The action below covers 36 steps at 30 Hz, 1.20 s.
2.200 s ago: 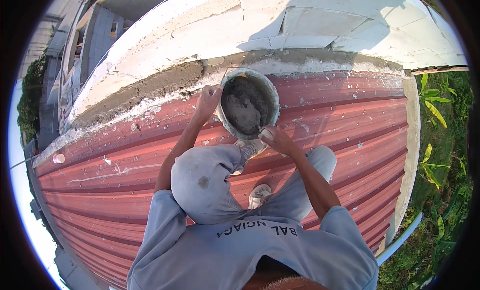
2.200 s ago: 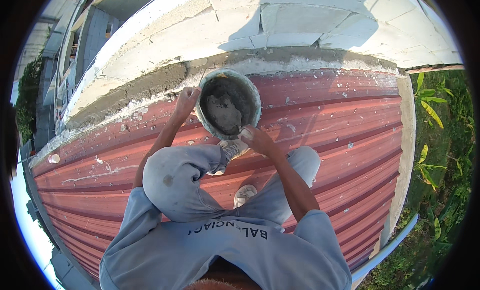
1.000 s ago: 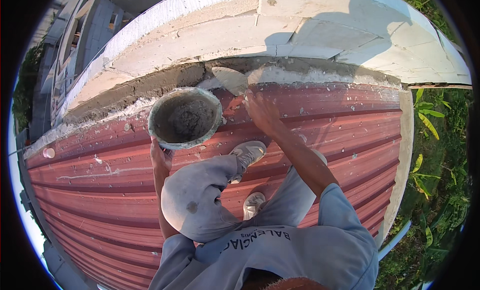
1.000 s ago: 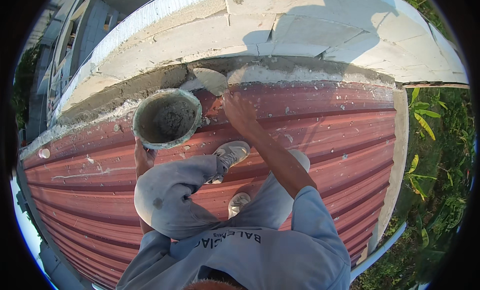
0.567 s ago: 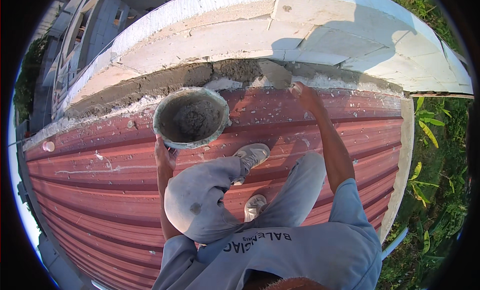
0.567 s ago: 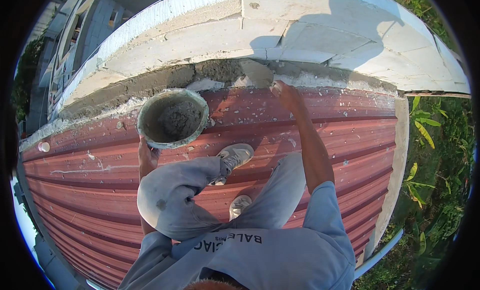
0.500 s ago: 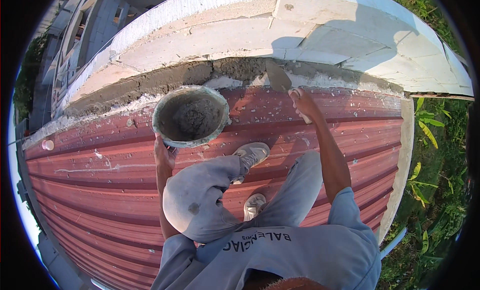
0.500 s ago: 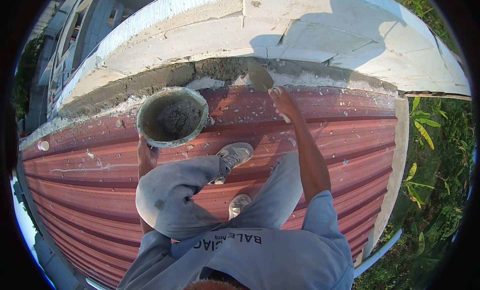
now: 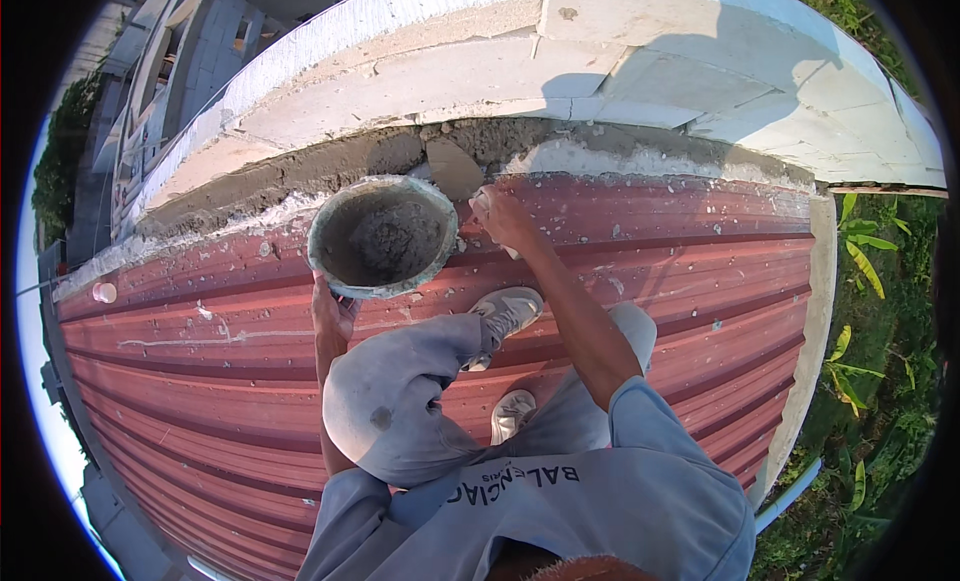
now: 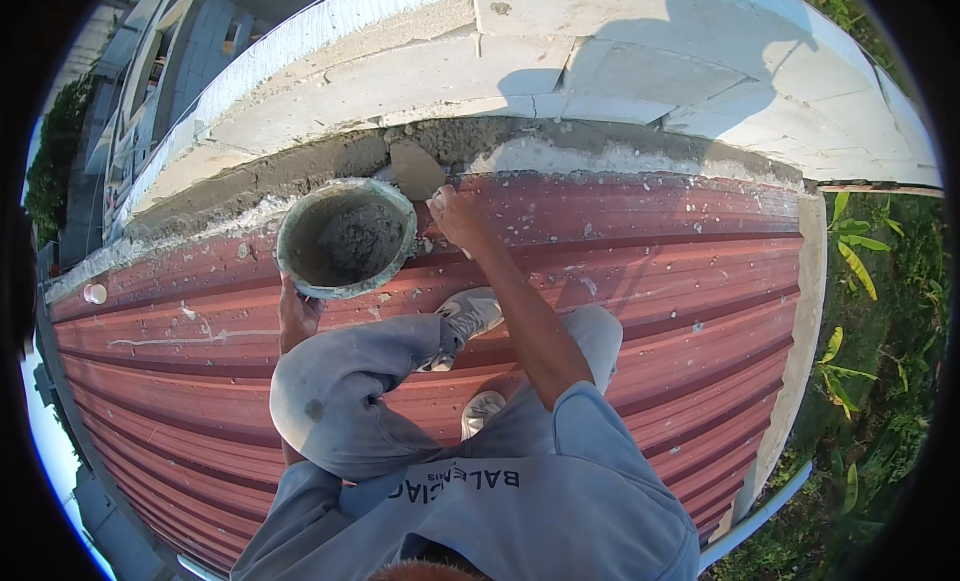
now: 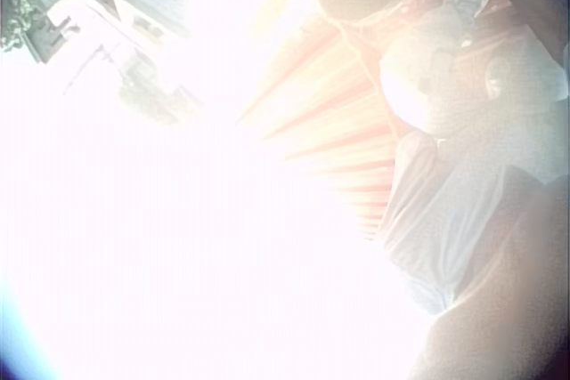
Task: Apply and smooth mortar on the top edge of a construction wall using a trowel.
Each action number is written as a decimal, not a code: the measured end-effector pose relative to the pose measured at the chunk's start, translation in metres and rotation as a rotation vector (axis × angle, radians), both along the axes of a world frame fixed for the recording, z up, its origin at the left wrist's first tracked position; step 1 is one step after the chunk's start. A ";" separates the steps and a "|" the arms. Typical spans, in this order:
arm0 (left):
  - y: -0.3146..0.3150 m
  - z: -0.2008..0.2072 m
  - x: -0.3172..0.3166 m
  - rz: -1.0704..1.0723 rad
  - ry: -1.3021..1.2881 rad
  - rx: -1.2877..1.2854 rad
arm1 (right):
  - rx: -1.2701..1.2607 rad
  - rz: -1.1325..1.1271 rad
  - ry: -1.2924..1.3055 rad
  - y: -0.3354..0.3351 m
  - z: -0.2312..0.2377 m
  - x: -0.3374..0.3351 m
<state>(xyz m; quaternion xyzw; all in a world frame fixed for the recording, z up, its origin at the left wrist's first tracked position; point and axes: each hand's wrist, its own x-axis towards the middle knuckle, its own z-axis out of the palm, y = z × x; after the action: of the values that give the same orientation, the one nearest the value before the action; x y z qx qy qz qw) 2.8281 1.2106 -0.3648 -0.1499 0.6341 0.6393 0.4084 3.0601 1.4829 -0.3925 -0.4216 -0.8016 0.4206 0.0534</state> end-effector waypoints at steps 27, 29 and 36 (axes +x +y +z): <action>0.001 0.005 0.008 -0.004 0.038 0.022 | 0.376 0.165 -0.487 0.138 0.018 0.131; 0.003 0.002 0.007 0.002 0.036 -0.003 | 0.398 0.147 -0.469 0.141 0.012 0.156; -0.004 0.008 0.001 0.020 0.035 -0.054 | 0.584 0.179 -0.293 0.072 0.037 0.134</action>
<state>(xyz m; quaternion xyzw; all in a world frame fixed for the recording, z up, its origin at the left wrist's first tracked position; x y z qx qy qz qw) 2.8288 1.2066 -0.3571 -0.1558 0.6568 0.6284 0.3866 3.1943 1.5546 -0.3559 -0.3722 -0.9213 0.1113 0.0190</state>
